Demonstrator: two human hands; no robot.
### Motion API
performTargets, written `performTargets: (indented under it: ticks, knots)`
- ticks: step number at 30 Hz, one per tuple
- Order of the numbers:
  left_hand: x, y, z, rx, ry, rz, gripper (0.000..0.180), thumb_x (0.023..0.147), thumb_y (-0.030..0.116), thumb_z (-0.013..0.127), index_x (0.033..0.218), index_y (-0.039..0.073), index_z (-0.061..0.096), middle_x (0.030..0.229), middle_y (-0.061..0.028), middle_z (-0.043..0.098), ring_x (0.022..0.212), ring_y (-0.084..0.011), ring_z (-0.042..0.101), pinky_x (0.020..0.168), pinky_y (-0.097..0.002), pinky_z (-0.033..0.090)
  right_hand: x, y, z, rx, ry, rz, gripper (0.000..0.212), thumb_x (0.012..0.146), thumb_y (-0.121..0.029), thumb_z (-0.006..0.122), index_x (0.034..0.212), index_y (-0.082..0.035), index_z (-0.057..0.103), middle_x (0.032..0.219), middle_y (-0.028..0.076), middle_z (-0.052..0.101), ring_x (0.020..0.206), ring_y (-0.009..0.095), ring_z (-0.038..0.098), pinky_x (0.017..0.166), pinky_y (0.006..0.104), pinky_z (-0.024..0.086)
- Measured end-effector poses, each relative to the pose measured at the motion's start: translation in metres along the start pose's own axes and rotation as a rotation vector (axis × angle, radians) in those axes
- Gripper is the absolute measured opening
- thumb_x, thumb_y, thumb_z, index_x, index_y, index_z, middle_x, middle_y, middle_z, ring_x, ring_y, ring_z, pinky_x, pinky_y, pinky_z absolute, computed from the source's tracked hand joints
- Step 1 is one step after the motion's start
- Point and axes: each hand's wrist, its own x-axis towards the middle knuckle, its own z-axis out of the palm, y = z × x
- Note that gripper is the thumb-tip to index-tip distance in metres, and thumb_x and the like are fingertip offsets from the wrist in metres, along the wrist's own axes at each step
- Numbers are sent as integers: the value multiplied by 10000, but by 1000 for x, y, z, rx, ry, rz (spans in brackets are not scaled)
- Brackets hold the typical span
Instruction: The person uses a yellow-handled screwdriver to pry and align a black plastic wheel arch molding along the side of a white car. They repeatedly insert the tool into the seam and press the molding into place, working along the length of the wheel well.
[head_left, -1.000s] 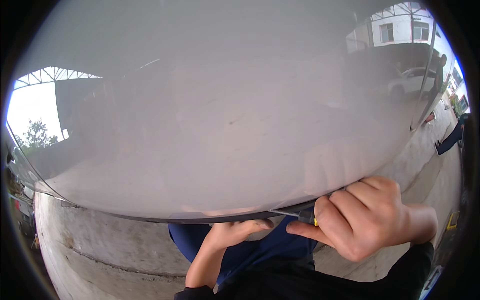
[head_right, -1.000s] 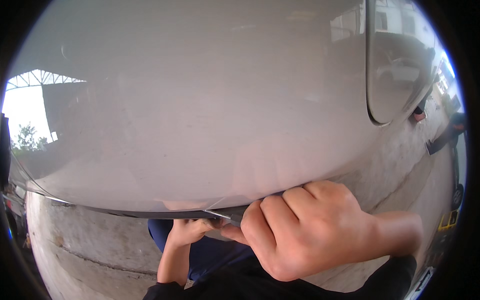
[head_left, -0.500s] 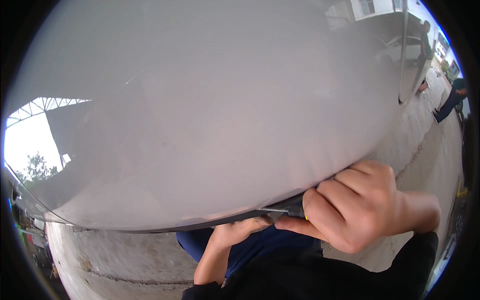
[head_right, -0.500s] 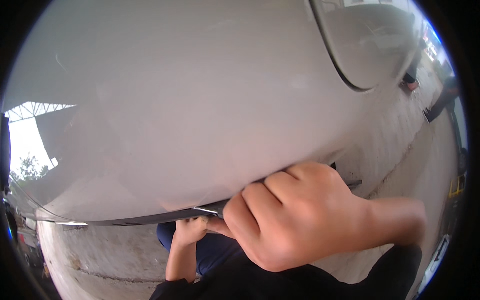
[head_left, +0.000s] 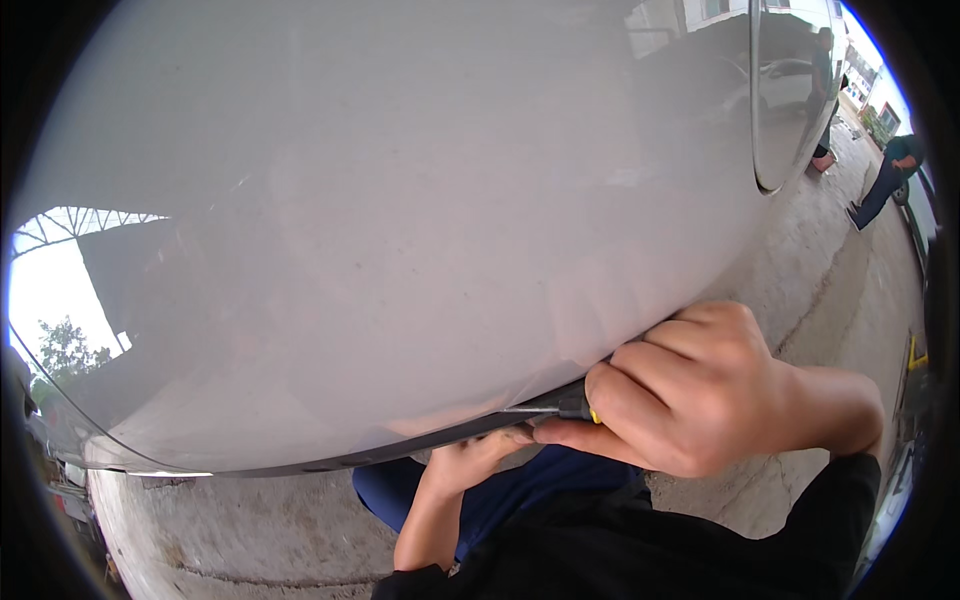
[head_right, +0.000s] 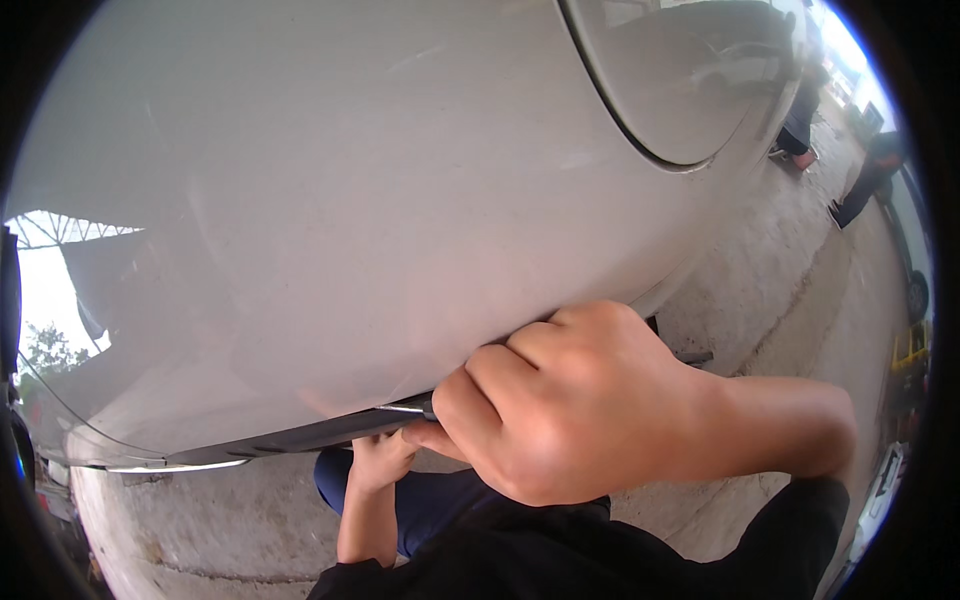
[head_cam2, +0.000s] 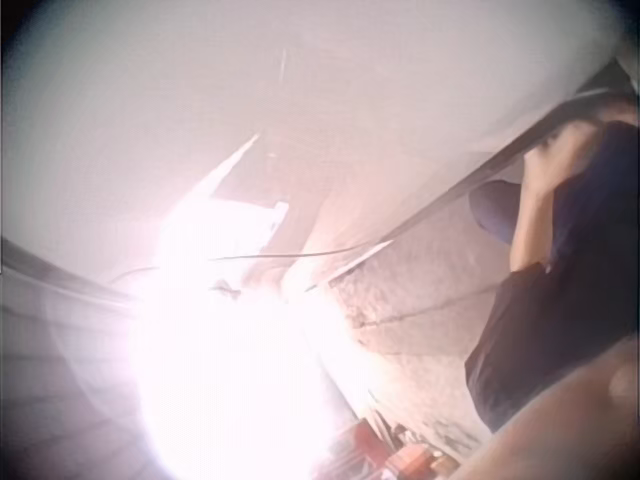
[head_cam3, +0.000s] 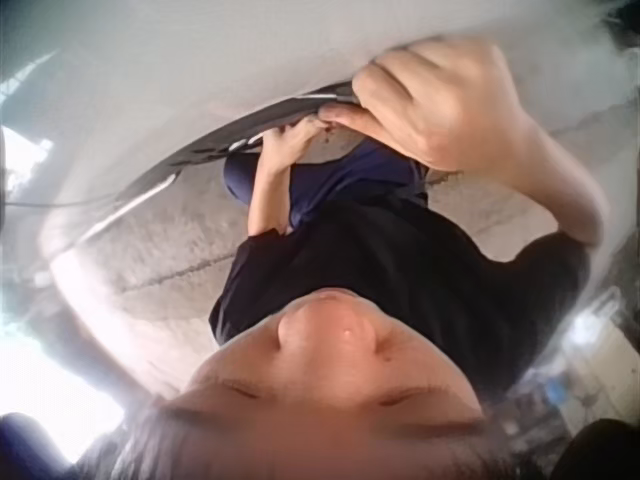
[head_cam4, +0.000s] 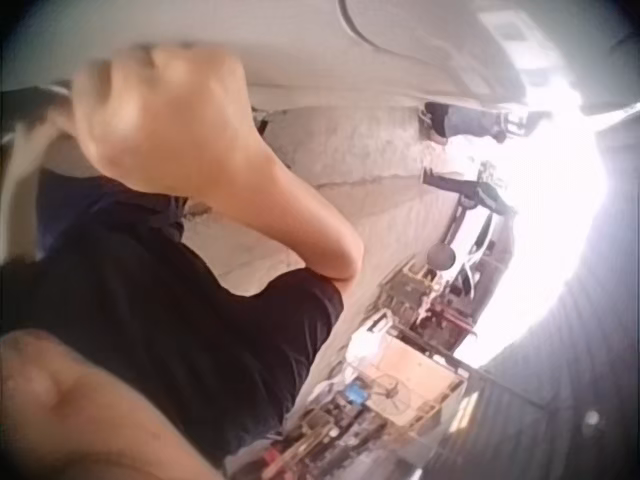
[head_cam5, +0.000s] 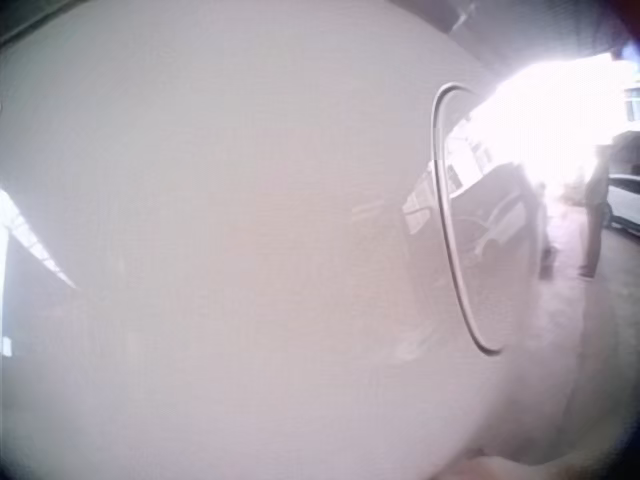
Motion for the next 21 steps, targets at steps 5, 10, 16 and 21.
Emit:
performTargets:
  ticks: [5,10,16,21]
  knots:
    - [2,2,1,24,19,17,230,849,177,810,947,1,701,865,-55,708,792,-155,648,712,-308,528,2,-2,3,-47,35,-15,421,718,-336,860,626,-56,559,514,2,474,415,109,450,409,223,347]
    - [-1,-1,0,77,24,-6,234,851,176,809,973,6,703,886,-46,710,811,-151,645,727,-312,526,3,-3,-3,-52,15,17,431,724,-334,857,616,-57,545,512,0,463,413,109,441,408,222,331]
    - [-2,-3,-4,68,41,31,225,845,155,804,981,7,703,919,-47,713,846,-156,647,762,-318,527,9,-6,-1,31,0,78,433,725,-327,860,618,-62,534,515,6,465,415,116,452,414,230,350]
    - [2,-3,-2,90,10,55,213,841,121,795,994,7,702,923,-48,713,851,-158,647,775,-319,529,11,-7,-3,60,-15,82,431,730,-327,861,626,-61,538,518,10,477,417,123,469,420,237,369]
